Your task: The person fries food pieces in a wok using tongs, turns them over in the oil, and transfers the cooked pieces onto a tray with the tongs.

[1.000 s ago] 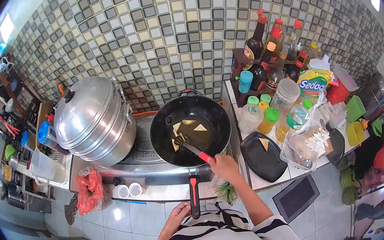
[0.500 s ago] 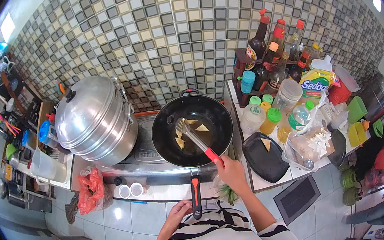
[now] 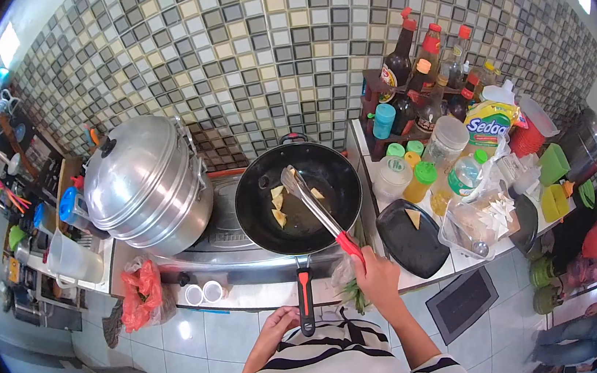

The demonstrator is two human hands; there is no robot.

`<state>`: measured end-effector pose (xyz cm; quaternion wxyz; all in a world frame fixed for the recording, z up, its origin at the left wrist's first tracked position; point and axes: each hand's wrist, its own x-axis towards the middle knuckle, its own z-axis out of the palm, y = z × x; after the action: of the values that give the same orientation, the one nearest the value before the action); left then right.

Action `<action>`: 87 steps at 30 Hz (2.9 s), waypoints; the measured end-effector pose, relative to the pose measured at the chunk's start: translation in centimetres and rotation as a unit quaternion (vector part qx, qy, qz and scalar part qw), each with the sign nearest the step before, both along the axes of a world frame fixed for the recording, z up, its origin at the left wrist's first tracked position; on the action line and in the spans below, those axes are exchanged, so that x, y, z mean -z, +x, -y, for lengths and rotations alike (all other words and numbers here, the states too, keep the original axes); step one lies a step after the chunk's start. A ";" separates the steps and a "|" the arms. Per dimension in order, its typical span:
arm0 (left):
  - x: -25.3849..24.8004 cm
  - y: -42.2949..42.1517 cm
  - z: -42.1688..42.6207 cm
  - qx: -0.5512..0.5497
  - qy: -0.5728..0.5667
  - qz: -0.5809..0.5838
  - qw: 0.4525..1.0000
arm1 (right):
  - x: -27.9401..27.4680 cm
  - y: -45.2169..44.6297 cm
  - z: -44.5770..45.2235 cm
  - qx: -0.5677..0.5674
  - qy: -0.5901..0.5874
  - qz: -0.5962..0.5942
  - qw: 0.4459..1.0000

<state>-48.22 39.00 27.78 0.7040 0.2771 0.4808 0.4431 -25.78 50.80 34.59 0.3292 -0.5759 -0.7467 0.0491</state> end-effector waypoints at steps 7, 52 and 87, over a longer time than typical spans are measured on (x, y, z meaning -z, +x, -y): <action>-0.1 -0.4 0.4 -0.011 -0.009 -0.012 1.000 | -0.5 0.6 0.4 0.008 0.033 0.051 0.998; -7.5 12.1 -11.0 -0.117 -0.060 0.197 0.971 | -0.2 -3.2 3.1 0.044 0.035 0.084 0.995; -5.7 12.4 -10.3 -0.143 -0.009 0.263 0.954 | -0.3 -2.7 3.2 0.014 0.078 0.133 0.988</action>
<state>-35.78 49.29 33.53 0.7372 0.0735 0.3173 0.5920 -28.52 47.56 34.91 0.2714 -0.5603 -0.7773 -0.0907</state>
